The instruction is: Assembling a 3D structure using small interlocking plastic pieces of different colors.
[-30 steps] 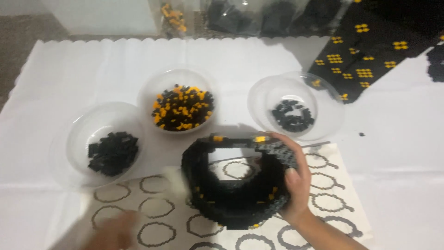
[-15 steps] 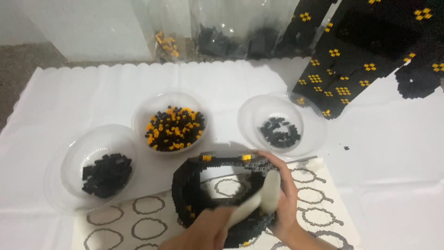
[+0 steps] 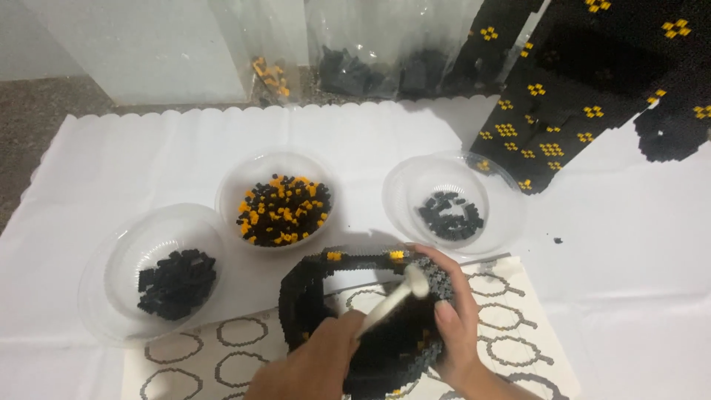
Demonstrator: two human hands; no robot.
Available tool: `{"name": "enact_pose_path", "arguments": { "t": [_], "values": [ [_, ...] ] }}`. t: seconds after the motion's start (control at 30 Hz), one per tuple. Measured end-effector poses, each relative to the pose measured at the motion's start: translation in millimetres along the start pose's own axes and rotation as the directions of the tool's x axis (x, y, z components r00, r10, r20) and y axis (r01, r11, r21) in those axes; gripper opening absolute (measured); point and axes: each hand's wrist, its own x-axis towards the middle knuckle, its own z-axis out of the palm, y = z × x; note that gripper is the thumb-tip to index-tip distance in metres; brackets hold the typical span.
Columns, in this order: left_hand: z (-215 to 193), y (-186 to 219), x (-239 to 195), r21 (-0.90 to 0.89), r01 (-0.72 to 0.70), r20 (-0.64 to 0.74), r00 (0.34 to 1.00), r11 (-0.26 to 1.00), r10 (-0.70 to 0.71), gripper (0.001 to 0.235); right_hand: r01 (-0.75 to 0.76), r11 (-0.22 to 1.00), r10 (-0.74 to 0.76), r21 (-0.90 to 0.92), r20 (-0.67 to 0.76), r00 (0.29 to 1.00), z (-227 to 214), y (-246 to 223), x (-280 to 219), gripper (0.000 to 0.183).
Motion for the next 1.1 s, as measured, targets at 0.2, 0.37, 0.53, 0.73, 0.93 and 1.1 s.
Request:
{"name": "enact_pose_path", "arguments": {
  "t": [0.2,0.37,0.53,0.73,0.93,1.1],
  "values": [
    [-22.9,25.1,-24.2,-0.005,-0.071,-0.017,0.997,0.997,0.071,0.017,0.003,1.0,-0.003,-0.025,0.002,1.0,-0.8,1.1,-0.2,0.074],
    [-70.1,82.9,-57.5,0.129,0.447,0.019,0.891,0.885,-0.453,0.029,-0.095,0.995,0.095,0.001,-0.026,0.995,0.4,2.9,2.4,0.077],
    [-72.1,92.2,-63.2,0.088,0.482,-0.027,0.876,0.872,-0.482,0.022,-0.087,0.996,0.087,-0.009,-0.01,0.996,-3.2,25.0,-0.3,0.08],
    [-65.7,72.5,-70.6,-0.057,0.221,-0.262,0.938,0.974,-0.228,0.038,-0.036,0.996,0.036,0.085,0.004,0.999,0.7,8.9,4.1,0.073],
    [-68.3,48.6,-84.1,0.108,-0.352,-0.494,0.793,0.93,0.357,0.041,-0.017,0.995,0.015,0.1,0.025,1.0,-1.2,24.3,-3.5,0.078],
    [-65.2,44.6,-70.0,0.478,-0.431,-0.501,0.582,0.765,0.641,0.025,-0.061,0.97,0.056,0.237,0.026,0.998,1.9,9.8,-1.6,0.072]
  ]
}}
